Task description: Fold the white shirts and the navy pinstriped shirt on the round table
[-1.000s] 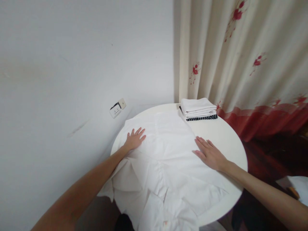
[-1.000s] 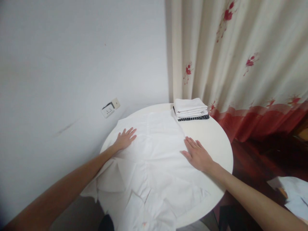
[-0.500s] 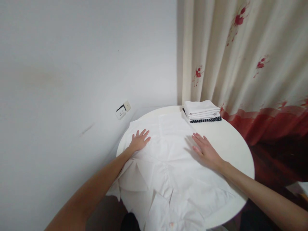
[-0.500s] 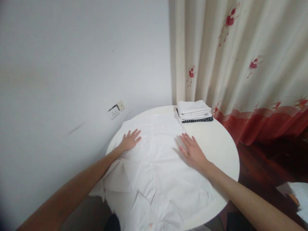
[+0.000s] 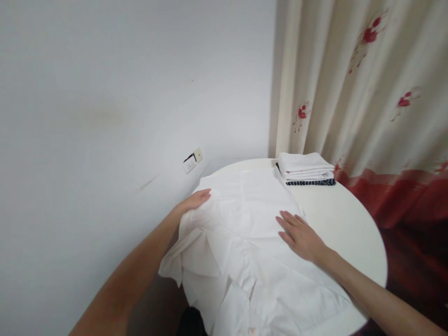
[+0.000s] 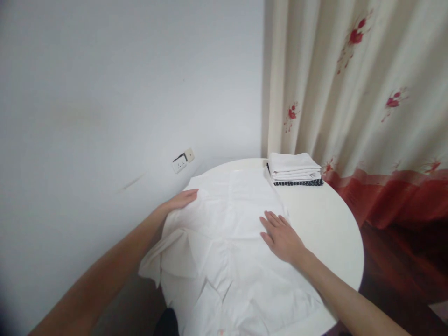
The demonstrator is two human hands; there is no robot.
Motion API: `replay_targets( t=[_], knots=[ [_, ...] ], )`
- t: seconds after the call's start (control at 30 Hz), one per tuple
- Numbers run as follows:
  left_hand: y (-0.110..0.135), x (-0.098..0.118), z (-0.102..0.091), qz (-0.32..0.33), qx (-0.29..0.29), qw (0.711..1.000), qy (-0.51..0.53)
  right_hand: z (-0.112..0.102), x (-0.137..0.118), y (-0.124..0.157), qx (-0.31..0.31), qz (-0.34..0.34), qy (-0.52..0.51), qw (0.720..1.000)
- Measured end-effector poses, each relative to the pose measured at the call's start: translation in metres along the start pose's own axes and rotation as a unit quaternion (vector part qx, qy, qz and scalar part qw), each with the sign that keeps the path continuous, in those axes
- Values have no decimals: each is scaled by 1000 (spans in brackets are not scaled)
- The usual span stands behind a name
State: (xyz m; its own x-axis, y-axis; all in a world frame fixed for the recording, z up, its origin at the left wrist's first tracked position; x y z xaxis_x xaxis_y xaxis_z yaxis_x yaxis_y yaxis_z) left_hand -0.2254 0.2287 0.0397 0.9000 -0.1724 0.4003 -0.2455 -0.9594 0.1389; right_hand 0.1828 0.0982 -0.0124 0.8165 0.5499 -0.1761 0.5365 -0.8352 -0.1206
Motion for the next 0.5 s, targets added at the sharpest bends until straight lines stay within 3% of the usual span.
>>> replay_targets(
  t=[0.1,0.2,0.33,0.5],
  knots=[
    [43,5,-27,29,44,995,80,0,0,1,3,-2,-6,1000],
    [102,10,-35,36,90,984,150,-1,0,2,9,0,-10,1000],
    [171,15,-15,0,94,979,179,1,2,2,5,1,-1,1000],
    [220,17,15,-20,126,980,155,5,5,2,23,-12,3,1000]
  ],
)
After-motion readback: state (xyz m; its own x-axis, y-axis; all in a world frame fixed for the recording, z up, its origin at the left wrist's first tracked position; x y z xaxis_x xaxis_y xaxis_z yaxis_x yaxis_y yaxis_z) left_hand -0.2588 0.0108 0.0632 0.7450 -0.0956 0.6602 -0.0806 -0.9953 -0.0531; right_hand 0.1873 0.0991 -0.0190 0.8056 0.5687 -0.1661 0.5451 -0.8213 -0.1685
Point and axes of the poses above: each hand's wrist, its own y-axis away from the middle knuckle, its own z-axis out of the palm, x = y × z, the point moved 8 cm from there along -y, towards the middle knuckle, and after that the axes turned 8 degrees about -x, right-handed, at the moved point
